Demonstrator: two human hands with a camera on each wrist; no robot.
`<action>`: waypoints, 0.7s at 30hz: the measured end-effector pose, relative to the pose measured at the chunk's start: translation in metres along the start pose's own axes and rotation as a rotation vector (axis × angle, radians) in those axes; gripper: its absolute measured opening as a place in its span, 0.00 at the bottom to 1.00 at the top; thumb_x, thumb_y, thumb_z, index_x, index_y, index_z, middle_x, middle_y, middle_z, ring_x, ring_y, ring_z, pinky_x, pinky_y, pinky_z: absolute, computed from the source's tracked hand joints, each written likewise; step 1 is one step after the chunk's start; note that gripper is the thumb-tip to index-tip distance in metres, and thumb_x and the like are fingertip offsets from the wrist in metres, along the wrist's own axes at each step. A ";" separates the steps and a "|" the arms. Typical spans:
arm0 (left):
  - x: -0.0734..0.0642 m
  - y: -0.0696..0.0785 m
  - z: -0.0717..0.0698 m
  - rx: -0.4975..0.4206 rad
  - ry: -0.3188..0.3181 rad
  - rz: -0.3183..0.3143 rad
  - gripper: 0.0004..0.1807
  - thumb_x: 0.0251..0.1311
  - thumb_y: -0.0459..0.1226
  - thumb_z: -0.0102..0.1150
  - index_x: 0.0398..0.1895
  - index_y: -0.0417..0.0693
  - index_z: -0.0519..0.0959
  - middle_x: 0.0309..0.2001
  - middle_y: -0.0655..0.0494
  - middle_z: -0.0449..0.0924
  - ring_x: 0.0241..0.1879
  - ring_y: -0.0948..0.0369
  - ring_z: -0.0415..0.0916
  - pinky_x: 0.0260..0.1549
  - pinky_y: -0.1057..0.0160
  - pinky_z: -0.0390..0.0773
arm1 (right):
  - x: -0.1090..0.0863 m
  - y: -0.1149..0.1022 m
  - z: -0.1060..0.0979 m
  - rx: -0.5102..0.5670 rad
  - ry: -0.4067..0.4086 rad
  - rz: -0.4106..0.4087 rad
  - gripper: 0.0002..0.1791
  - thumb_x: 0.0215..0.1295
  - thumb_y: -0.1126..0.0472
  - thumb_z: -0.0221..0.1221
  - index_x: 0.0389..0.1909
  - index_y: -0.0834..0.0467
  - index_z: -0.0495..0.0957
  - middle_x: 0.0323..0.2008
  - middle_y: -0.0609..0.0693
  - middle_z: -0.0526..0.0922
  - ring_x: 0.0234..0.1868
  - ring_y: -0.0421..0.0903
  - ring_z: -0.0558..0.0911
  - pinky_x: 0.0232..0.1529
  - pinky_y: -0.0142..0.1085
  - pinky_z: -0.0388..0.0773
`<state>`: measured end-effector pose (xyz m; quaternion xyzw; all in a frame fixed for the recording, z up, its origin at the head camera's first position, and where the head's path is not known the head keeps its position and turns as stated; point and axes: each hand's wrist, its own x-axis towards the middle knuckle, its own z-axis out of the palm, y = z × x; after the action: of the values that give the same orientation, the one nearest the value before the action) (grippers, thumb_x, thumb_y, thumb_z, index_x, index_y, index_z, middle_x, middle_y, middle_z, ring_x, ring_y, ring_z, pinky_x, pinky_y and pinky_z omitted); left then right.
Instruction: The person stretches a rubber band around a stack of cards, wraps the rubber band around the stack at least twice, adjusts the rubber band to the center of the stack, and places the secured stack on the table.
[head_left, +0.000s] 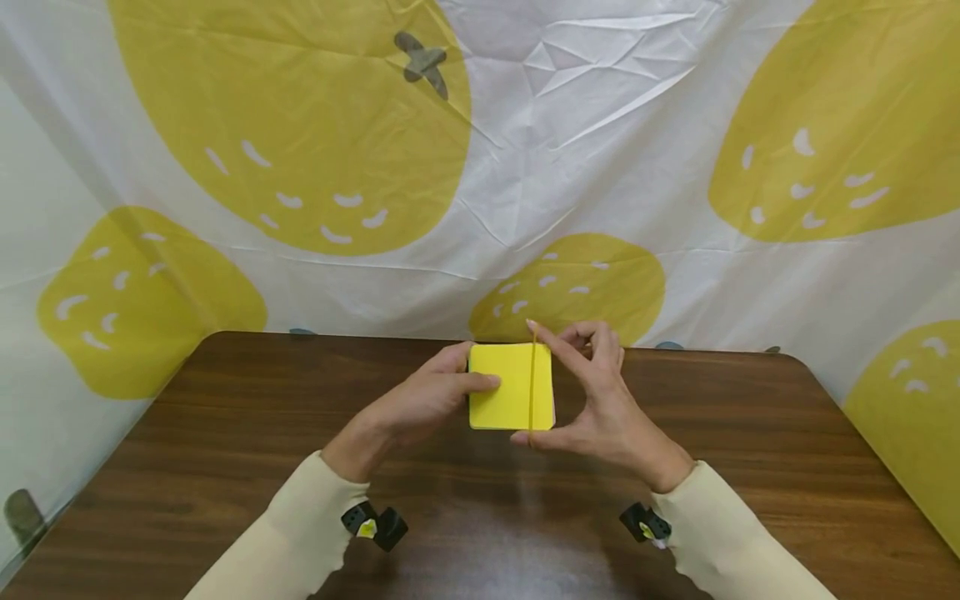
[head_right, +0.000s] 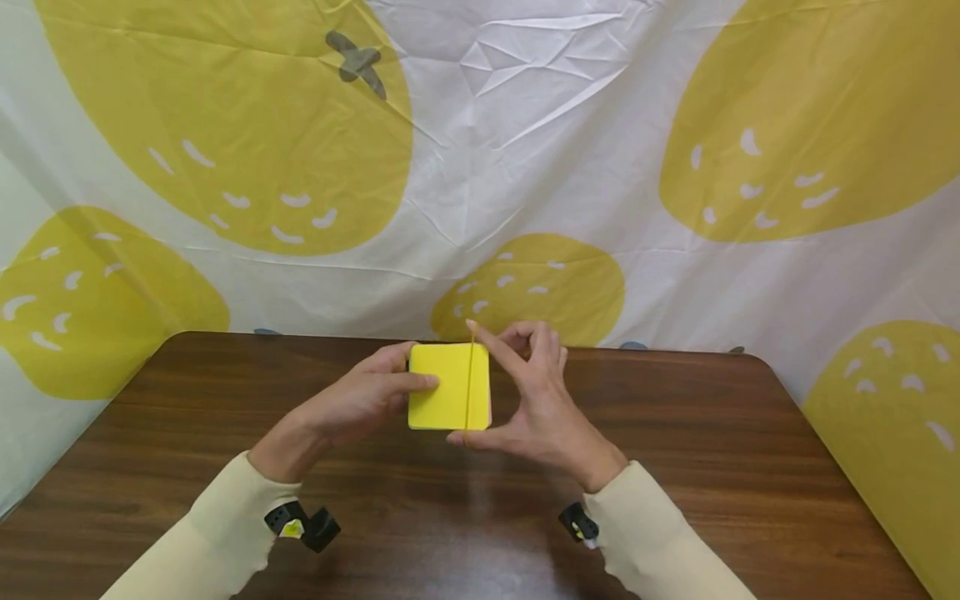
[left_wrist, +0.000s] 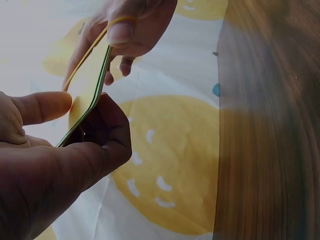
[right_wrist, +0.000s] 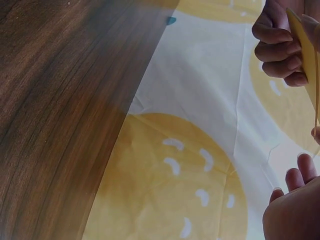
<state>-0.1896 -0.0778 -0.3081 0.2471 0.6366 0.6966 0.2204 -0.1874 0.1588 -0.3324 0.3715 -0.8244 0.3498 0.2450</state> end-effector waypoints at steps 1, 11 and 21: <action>0.000 0.000 0.000 0.000 0.002 0.002 0.16 0.72 0.28 0.44 0.59 0.26 0.66 0.41 0.51 0.80 0.38 0.60 0.80 0.41 0.63 0.80 | 0.000 0.000 0.000 -0.005 0.006 -0.008 0.67 0.28 0.49 0.87 0.76 0.45 0.64 0.51 0.57 0.61 0.56 0.55 0.58 0.52 0.53 0.50; -0.001 0.003 0.001 0.023 -0.009 0.003 0.15 0.76 0.30 0.42 0.60 0.28 0.65 0.43 0.48 0.79 0.39 0.60 0.80 0.40 0.63 0.81 | 0.002 0.000 0.000 -0.021 0.029 -0.043 0.63 0.27 0.49 0.87 0.73 0.48 0.69 0.50 0.57 0.62 0.54 0.55 0.60 0.52 0.53 0.51; -0.005 0.009 -0.001 0.240 0.027 0.075 0.14 0.73 0.26 0.51 0.58 0.27 0.68 0.44 0.40 0.79 0.38 0.56 0.81 0.40 0.59 0.83 | 0.001 -0.001 -0.003 0.002 0.017 -0.019 0.60 0.27 0.50 0.87 0.70 0.49 0.71 0.52 0.57 0.62 0.55 0.55 0.59 0.51 0.52 0.52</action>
<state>-0.1865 -0.0824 -0.2998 0.2858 0.7087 0.6263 0.1542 -0.1872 0.1604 -0.3290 0.3765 -0.8182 0.3516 0.2551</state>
